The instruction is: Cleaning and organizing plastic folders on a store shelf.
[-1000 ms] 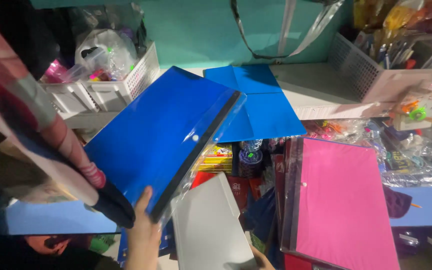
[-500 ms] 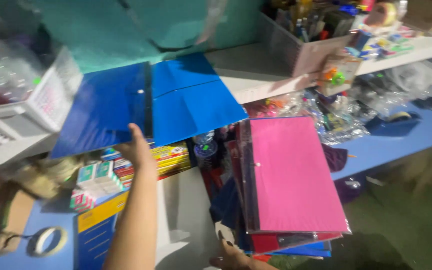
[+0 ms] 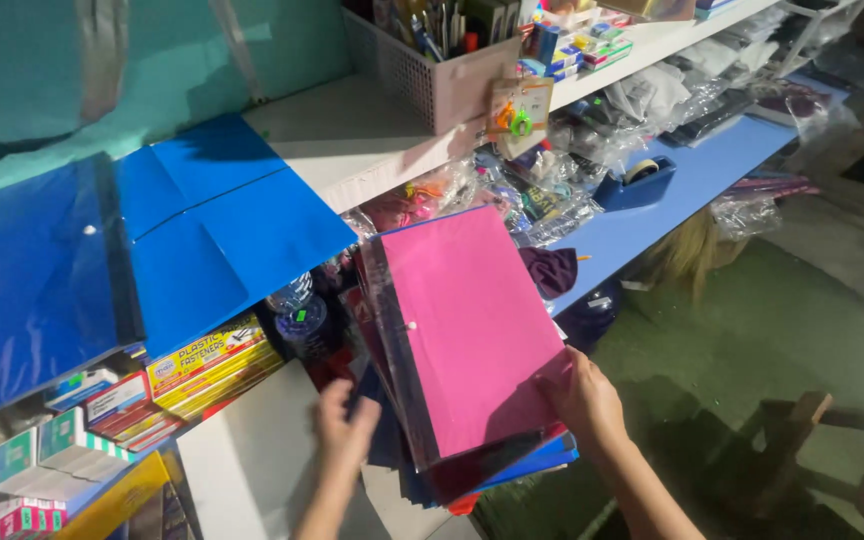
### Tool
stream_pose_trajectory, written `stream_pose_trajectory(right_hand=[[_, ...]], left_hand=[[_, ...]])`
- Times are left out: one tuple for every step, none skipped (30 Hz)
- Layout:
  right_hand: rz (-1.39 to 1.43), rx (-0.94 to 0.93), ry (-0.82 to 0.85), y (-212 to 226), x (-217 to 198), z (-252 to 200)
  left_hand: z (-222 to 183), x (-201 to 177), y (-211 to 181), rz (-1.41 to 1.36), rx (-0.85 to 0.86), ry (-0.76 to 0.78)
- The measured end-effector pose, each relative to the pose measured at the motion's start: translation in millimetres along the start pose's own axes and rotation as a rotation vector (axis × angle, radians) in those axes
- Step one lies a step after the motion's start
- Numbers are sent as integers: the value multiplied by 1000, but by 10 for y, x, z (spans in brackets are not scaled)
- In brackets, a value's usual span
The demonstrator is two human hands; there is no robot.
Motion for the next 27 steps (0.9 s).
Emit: stream_pose_trajectory(right_hand=[[35, 22, 1, -32, -4, -19], [66, 42, 8, -63, -13, -46], [64, 43, 10, -107, 7, -58], [21, -10, -24, -88, 4, -62], [-21, -64, -58, -66, 3, -68], [-21, -65, -61, -102, 9, -75], [-8, -62, -81, -145, -1, -83], [5, -55, -96, -198, 8, -121], [6, -53, -94, -291, 29, -78], [174, 33, 28, -485, 173, -18], [343, 118, 151, -658, 335, 20], [344, 123, 148, -606, 283, -13], [467, 164, 208, -579, 304, -49], [590, 203, 265, -542, 319, -81], [591, 207, 259, -585, 343, -82], [500, 147, 233, -561, 322, -38], [409, 89, 206, -530, 306, 5], [412, 90, 204, -576, 348, 18], [455, 11, 197, -559, 383, 39], [498, -71, 191, -537, 435, 71], [501, -73, 190, -533, 405, 112], [641, -7, 221, -606, 435, 116], [780, 60, 252, -681, 474, 117], [782, 77, 262, -583, 356, 70], [619, 133, 334, -497, 271, 27], [448, 164, 387, -406, 96, 144], [440, 157, 379, -654, 171, 266]], left_hand=[[-113, 363, -76, 215, 97, 144], [-286, 745, -110, 431, 185, 288], [-367, 824, -216, 429, 183, 289], [-420, 912, -275, 515, 126, 306], [-473, 995, -334, 601, 68, 323], [-480, 983, -453, 600, 71, 322], [-483, 955, -568, 627, 62, 301], [-513, 916, -663, 655, 49, 284], [-485, 885, -677, 657, 47, 285], [-449, 824, -645, 521, 2, 287], [-412, 769, -612, 384, -44, 288], [-387, 736, -658, 386, -42, 294], [-363, 694, -633, 279, -118, 306], [-335, 668, -614, 170, -191, 318], [-327, 676, -616, 171, -189, 325], [-283, 661, -663, 256, -162, 311], [-235, 648, -712, 340, -135, 296], [-202, 638, -708, 342, -133, 298], [-165, 619, -704, 374, -126, 290], [-118, 589, -690, 406, -119, 278], [-15, 587, -585, 409, -117, 276], [50, 616, -423, 309, -150, 321], [111, 657, -259, 209, -182, 366], [56, 613, -75, 214, -200, 371], [-4, 590, 91, 144, -203, 387], [76, 673, 187, 60, -179, 398], [116, 729, 119, 51, -170, 397]])
Point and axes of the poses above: each hand's wrist, its own z-axis towards the middle knuckle, its own x-axis out of the palm, y = z × x, the point moved 9 cm from there along z, towards the middle knuckle, and after that the axes turned 13 degrees about y, right-handed, at the moved point
